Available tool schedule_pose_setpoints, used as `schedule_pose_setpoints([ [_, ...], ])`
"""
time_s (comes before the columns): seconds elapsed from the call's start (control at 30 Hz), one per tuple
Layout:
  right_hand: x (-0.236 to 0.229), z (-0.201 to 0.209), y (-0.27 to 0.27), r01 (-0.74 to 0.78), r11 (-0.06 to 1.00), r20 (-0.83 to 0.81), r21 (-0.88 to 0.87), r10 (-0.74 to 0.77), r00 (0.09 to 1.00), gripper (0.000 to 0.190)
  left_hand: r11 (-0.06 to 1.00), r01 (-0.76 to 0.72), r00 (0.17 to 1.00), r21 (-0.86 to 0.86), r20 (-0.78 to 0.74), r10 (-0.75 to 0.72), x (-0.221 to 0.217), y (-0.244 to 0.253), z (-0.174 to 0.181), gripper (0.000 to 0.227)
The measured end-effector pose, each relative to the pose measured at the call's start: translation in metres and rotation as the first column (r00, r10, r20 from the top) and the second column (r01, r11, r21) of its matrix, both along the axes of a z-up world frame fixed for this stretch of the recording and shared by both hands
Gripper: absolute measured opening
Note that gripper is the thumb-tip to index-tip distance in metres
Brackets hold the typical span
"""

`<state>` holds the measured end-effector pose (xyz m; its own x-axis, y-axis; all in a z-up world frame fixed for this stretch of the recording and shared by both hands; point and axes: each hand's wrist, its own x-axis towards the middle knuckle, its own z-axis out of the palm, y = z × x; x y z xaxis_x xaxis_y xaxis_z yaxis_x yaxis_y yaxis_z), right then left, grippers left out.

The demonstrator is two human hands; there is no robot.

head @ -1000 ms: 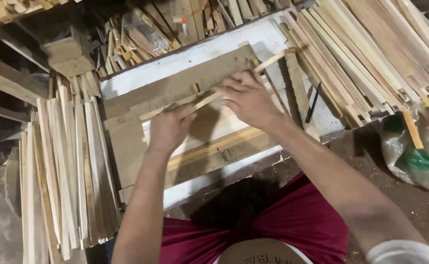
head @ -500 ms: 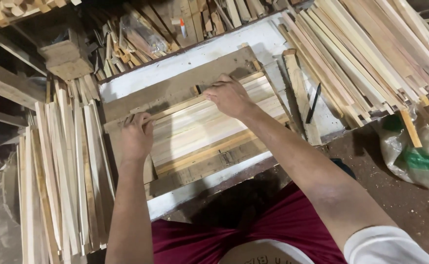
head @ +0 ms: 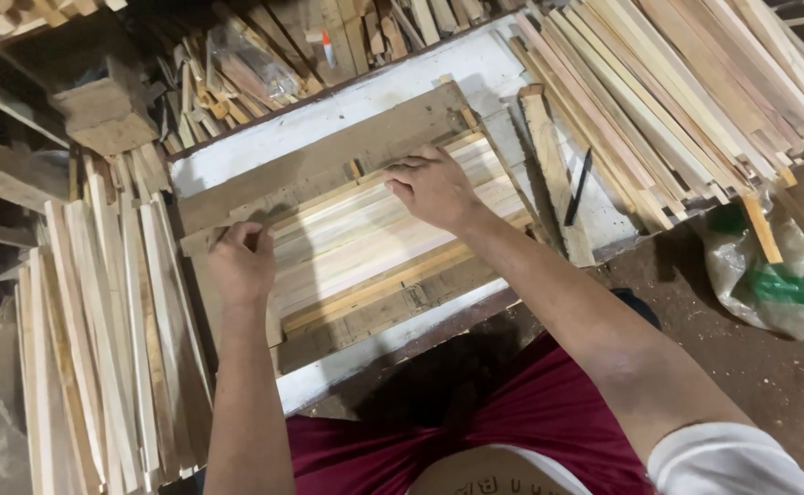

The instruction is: Arranging thin wood strips on a template and marking them with a pencil for assembly.

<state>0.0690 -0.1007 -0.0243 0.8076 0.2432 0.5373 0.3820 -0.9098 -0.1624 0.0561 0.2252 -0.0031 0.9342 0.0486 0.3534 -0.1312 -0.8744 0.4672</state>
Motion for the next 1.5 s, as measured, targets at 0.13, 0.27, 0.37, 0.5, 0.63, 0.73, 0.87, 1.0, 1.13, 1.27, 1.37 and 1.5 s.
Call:
schedule_pose_setpoints([
  [0.13, -0.012, 0.015, -0.022, -0.050, 0.998, 0.007, 0.035, 0.049, 0.999, 0.016, 0.999, 0.013, 1.000, -0.036, -0.012, -0.014, -0.004, -0.015, -0.001, 0.014],
  [0.27, -0.025, -0.007, -0.097, 0.167, 0.965, -0.140, 0.203, -0.140, 0.980, 0.013, 0.925, -0.120, 0.982, 0.362, 0.180, 0.057, -0.004, -0.042, -0.023, 0.018],
  [0.37, -0.052, 0.009, -0.152, 0.469, 0.877, -0.313, 0.104, -0.419, 0.852, 0.038, 0.952, 0.002, 0.954, 0.307, 0.284, -0.094, -0.007, -0.080, -0.033, 0.020],
  [0.5, -0.079, -0.040, -0.248, 0.318, 0.895, -0.045, -0.312, -0.348, 0.936, 0.009, 0.929, 0.256, 0.922, 0.269, 0.221, -0.318, -0.026, -0.143, -0.006, 0.044],
  [0.63, -0.092, -0.051, -0.263, 0.239, 0.912, -0.092, -0.334, -0.284, 0.955, 0.012, 0.921, 0.222, 0.958, 0.322, 0.103, -0.267, -0.016, -0.165, -0.031, 0.061],
  [0.73, -0.083, -0.064, -0.271, 0.216, 0.939, -0.041, -0.267, -0.235, 0.971, 0.011, 0.906, 0.275, 0.959, 0.322, -0.159, -0.235, -0.020, -0.160, -0.023, 0.072],
  [0.87, -0.086, -0.082, -0.261, 0.397, 0.918, -0.051, -0.012, -0.397, 0.916, 0.009, 0.915, 0.300, 0.952, 0.269, -0.139, -0.272, -0.018, -0.154, -0.030, 0.082],
  [1.0, -0.124, 0.002, -0.170, 0.740, 0.659, -0.518, -0.135, -0.683, 0.514, 0.070, 0.921, 0.238, 0.968, 0.307, -0.003, -0.249, -0.009, -0.153, -0.048, 0.090],
  [1.13, -0.123, -0.061, -0.186, 0.778, 0.603, -0.650, -0.178, -0.665, 0.367, 0.064, 0.922, 0.276, 0.961, 0.272, -0.055, -0.272, -0.014, -0.150, -0.044, 0.093],
  [1.27, -0.122, -0.052, -0.186, 0.771, 0.612, -0.640, -0.176, -0.667, 0.383, 0.062, 0.925, 0.223, 0.975, 0.309, -0.065, -0.213, -0.023, -0.132, -0.040, 0.084],
  [1.37, -0.121, -0.030, -0.183, 0.790, 0.607, -0.622, -0.086, -0.652, 0.433, 0.058, 0.923, 0.212, 0.977, 0.322, -0.086, -0.195, -0.023, -0.126, -0.039, 0.077],
  [1.5, -0.130, 0.046, -0.092, 0.714, 0.673, -0.623, 0.193, -0.478, 0.619, 0.046, 0.921, 0.234, 0.952, 0.312, -0.265, -0.152, -0.030, -0.131, -0.017, 0.079],
])
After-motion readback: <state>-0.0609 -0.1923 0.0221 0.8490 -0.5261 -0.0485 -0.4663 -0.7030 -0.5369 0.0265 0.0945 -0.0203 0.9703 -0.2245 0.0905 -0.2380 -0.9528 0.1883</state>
